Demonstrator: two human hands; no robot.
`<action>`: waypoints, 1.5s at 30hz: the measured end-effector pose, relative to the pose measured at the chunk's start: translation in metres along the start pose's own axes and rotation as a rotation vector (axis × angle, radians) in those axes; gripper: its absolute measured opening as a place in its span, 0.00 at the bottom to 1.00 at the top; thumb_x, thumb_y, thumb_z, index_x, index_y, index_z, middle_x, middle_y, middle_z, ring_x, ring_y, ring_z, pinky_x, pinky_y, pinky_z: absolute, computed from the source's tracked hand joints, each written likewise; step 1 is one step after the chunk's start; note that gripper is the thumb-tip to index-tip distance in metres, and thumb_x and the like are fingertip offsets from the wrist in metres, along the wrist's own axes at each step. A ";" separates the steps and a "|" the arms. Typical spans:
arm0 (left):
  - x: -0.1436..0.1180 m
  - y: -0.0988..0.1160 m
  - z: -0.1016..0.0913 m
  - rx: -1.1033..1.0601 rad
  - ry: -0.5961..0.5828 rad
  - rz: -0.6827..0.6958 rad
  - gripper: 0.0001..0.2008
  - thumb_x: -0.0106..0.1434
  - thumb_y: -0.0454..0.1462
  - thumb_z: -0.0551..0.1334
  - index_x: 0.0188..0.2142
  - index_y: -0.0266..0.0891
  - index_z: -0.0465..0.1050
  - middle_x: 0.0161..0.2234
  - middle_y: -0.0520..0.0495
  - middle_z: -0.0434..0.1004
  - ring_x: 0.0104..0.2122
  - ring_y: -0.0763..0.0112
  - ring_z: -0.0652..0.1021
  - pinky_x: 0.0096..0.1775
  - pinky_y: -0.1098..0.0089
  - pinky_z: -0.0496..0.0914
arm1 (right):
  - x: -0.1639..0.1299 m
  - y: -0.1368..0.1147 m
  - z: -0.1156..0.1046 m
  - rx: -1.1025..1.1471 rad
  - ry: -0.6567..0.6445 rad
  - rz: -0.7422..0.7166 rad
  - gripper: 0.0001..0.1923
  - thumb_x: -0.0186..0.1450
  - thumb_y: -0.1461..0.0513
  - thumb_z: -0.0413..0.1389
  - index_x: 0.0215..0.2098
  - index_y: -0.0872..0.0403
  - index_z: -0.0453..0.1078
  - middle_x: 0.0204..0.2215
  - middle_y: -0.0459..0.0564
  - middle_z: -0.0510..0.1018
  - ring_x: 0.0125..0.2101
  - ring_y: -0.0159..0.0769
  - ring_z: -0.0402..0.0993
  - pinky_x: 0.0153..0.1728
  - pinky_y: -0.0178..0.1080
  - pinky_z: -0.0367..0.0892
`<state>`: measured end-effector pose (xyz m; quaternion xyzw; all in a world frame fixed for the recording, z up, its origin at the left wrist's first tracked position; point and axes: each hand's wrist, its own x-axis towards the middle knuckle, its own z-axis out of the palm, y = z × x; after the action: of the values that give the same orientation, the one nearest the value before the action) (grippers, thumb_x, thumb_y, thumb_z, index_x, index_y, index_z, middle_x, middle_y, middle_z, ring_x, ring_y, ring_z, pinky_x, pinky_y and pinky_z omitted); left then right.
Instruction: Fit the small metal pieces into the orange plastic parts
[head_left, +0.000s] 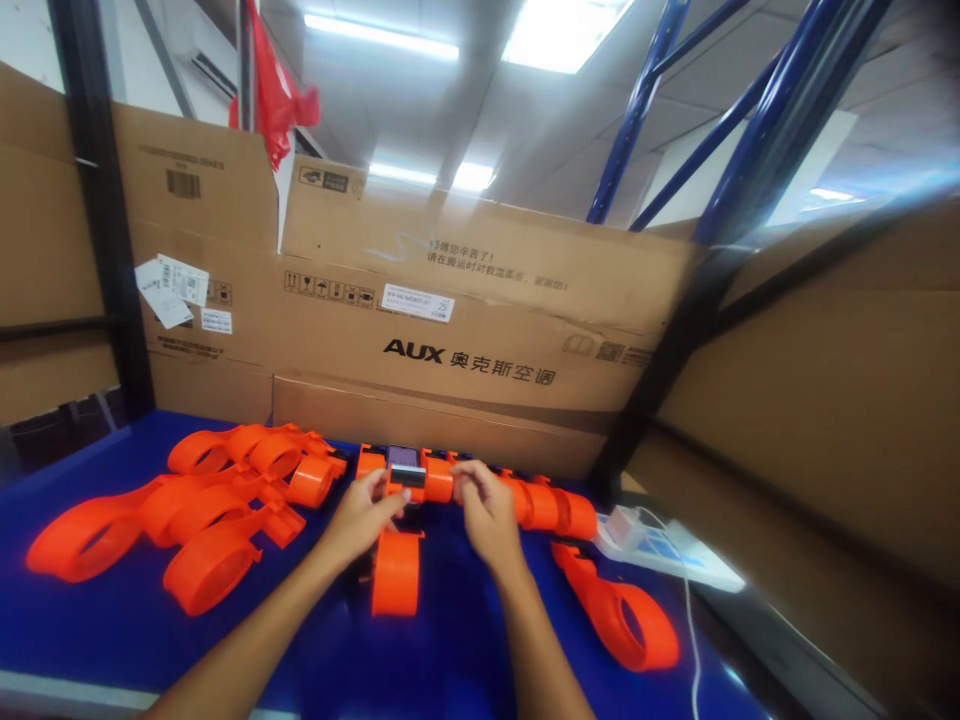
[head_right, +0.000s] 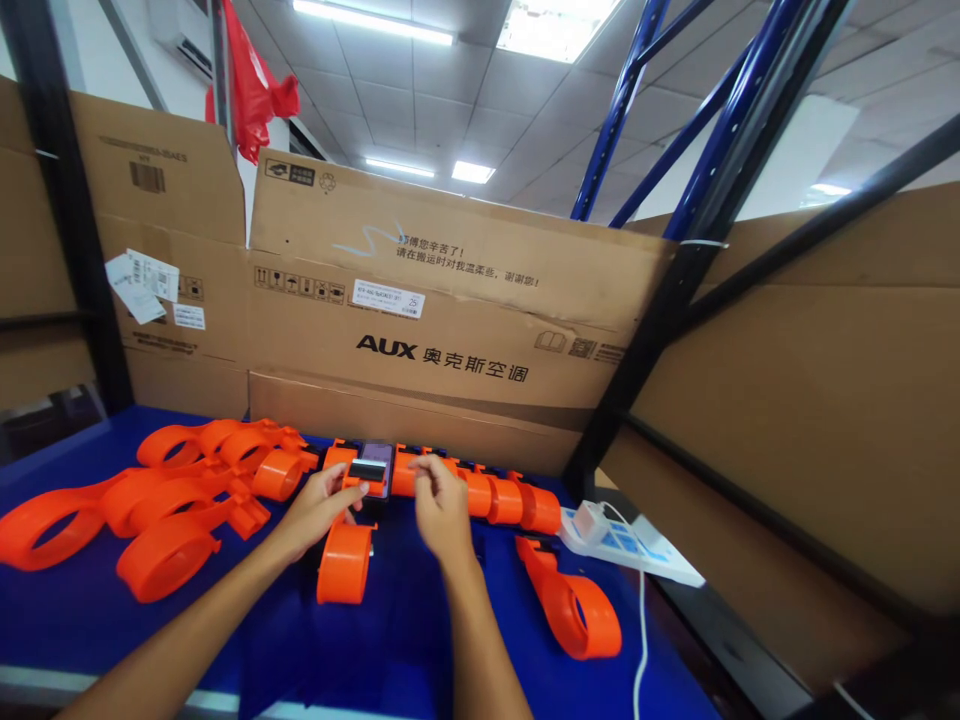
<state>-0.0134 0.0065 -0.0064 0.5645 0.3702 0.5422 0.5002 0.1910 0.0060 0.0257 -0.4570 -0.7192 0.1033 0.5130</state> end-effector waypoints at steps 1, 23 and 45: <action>0.000 0.000 0.000 -0.004 0.002 -0.003 0.16 0.58 0.44 0.67 0.42 0.37 0.73 0.28 0.52 0.75 0.22 0.73 0.74 0.23 0.74 0.68 | 0.003 0.006 -0.006 -0.114 0.061 0.085 0.17 0.69 0.60 0.44 0.36 0.55 0.74 0.23 0.46 0.73 0.25 0.35 0.68 0.27 0.34 0.62; 0.000 -0.004 0.000 0.019 0.001 0.006 0.17 0.58 0.43 0.67 0.43 0.37 0.73 0.28 0.52 0.75 0.21 0.73 0.74 0.23 0.74 0.69 | -0.011 0.011 -0.002 -0.636 -0.571 0.316 0.10 0.58 0.57 0.64 0.39 0.46 0.80 0.39 0.48 0.83 0.41 0.40 0.79 0.37 0.34 0.65; -0.001 -0.002 0.000 0.030 0.001 0.006 0.17 0.57 0.44 0.68 0.42 0.37 0.73 0.27 0.53 0.74 0.20 0.74 0.75 0.23 0.74 0.68 | -0.017 0.019 0.010 -0.622 -0.524 0.290 0.04 0.61 0.61 0.61 0.34 0.51 0.78 0.35 0.51 0.83 0.38 0.41 0.79 0.33 0.35 0.64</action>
<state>-0.0129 0.0058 -0.0084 0.5729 0.3769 0.5385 0.4896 0.1941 0.0068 -0.0014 -0.6444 -0.7505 0.0652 0.1309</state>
